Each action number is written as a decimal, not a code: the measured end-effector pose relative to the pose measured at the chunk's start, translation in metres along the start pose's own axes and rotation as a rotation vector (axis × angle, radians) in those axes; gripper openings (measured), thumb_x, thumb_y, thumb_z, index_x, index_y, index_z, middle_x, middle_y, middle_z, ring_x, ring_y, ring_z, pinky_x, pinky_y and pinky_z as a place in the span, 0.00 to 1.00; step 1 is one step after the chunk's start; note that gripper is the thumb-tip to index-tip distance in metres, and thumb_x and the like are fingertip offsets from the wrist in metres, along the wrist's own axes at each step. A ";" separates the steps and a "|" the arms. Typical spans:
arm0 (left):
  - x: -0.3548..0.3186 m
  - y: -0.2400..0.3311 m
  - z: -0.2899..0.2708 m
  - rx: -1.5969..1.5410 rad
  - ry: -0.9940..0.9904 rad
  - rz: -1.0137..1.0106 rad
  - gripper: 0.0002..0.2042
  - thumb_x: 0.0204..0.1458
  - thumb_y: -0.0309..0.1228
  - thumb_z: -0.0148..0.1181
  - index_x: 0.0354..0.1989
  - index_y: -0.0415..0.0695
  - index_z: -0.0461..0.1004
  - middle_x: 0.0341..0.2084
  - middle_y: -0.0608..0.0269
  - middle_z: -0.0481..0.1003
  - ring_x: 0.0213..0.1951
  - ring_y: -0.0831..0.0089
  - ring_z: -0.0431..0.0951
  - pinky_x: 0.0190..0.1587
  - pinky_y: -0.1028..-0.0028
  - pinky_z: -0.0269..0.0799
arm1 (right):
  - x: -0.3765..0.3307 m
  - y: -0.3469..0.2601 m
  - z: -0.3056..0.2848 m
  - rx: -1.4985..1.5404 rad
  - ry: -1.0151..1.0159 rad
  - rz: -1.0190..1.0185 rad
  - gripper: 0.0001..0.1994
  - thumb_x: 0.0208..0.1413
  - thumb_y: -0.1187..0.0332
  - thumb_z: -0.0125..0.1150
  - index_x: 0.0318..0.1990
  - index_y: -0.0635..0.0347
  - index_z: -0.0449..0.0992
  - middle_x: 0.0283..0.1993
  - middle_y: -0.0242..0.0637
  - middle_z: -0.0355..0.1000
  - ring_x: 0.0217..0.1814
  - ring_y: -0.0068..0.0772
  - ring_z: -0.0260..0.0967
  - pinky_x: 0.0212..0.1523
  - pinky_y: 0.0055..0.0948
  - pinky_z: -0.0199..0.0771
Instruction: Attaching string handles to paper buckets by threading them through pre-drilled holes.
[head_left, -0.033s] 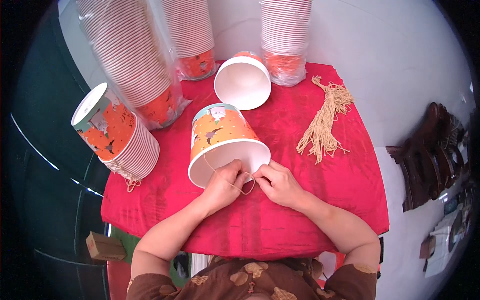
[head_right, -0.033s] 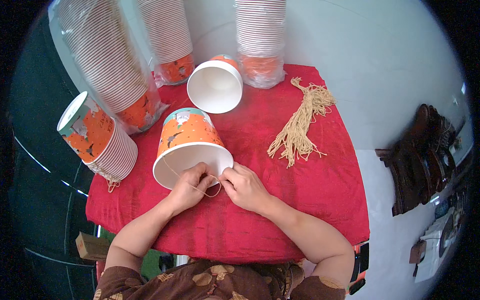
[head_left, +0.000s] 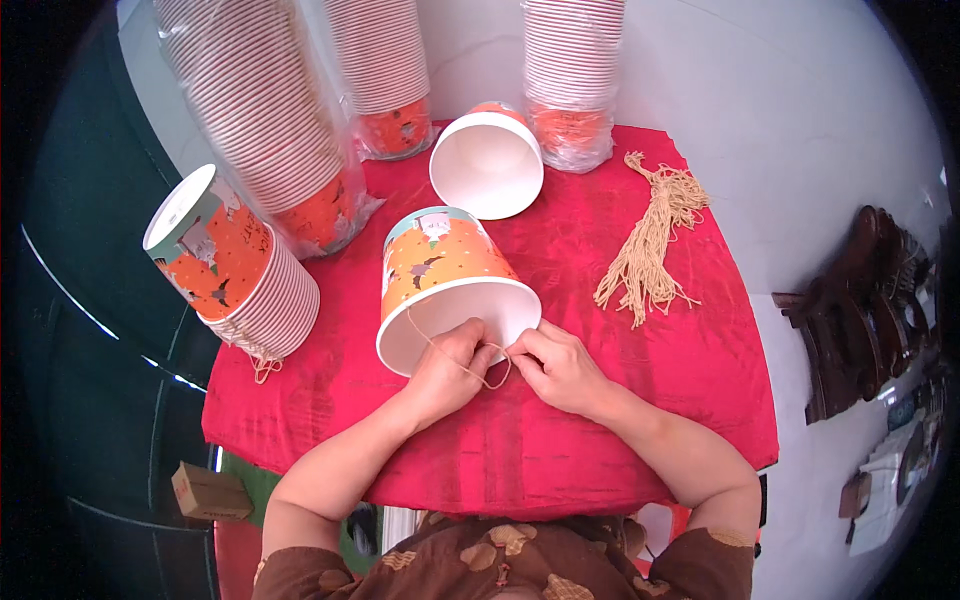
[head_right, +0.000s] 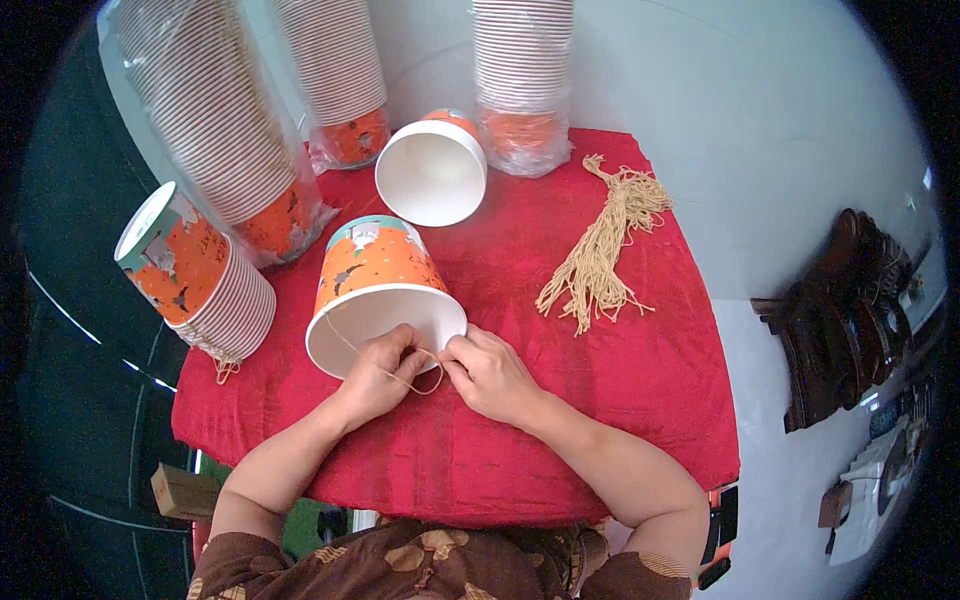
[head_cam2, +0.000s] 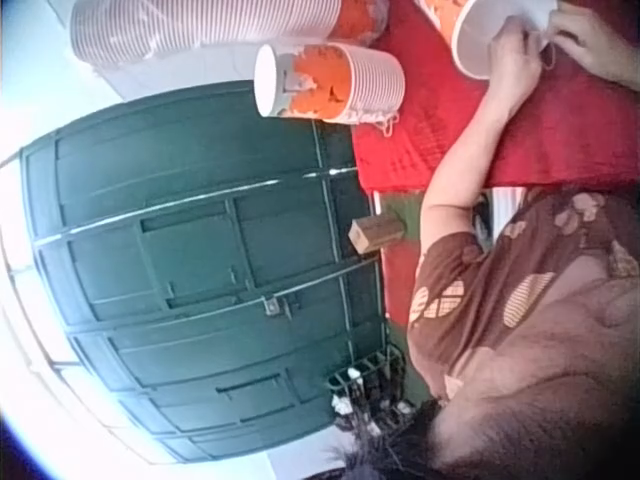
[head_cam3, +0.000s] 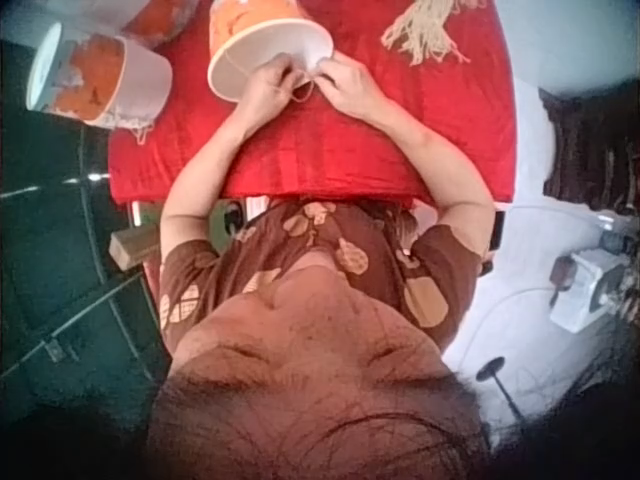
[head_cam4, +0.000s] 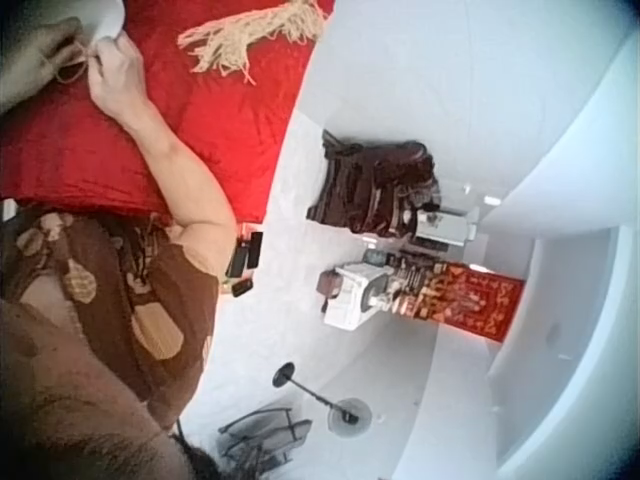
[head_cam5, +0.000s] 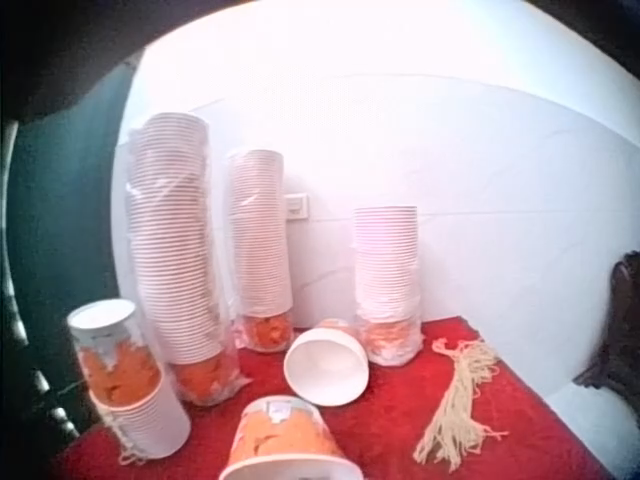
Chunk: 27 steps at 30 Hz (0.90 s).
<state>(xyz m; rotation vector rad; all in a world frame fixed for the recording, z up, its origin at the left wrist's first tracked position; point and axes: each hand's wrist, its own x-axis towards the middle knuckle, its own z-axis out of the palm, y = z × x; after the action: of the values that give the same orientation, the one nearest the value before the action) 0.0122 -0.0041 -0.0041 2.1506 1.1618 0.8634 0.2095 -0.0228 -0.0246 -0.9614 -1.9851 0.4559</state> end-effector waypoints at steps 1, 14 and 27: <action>0.000 0.001 0.000 0.000 0.003 -0.020 0.05 0.53 0.25 0.60 0.34 0.37 0.71 0.27 0.50 0.76 0.32 0.57 0.79 0.35 0.64 0.73 | 0.000 0.000 0.000 0.000 -0.005 -0.008 0.04 0.50 0.77 0.60 0.34 0.64 0.73 0.34 0.47 0.70 0.36 0.50 0.71 0.36 0.42 0.72; 0.003 0.000 0.003 0.021 0.050 -0.050 0.04 0.52 0.24 0.57 0.31 0.36 0.71 0.25 0.49 0.76 0.30 0.56 0.79 0.33 0.63 0.73 | -0.001 -0.008 -0.002 -0.102 0.018 -0.118 0.05 0.47 0.79 0.62 0.33 0.64 0.74 0.29 0.45 0.70 0.29 0.48 0.73 0.29 0.39 0.72; 0.004 0.006 -0.003 -0.016 0.064 -0.079 0.05 0.52 0.25 0.55 0.31 0.35 0.71 0.25 0.43 0.76 0.32 0.46 0.79 0.36 0.57 0.73 | 0.000 -0.014 -0.005 -0.088 -0.021 -0.168 0.04 0.48 0.77 0.61 0.32 0.63 0.73 0.36 0.46 0.72 0.31 0.47 0.73 0.31 0.40 0.75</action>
<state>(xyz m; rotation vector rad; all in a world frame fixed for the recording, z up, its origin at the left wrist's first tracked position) 0.0143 -0.0031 0.0031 2.0633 1.2591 0.9090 0.2075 -0.0314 -0.0131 -0.8371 -2.0999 0.2879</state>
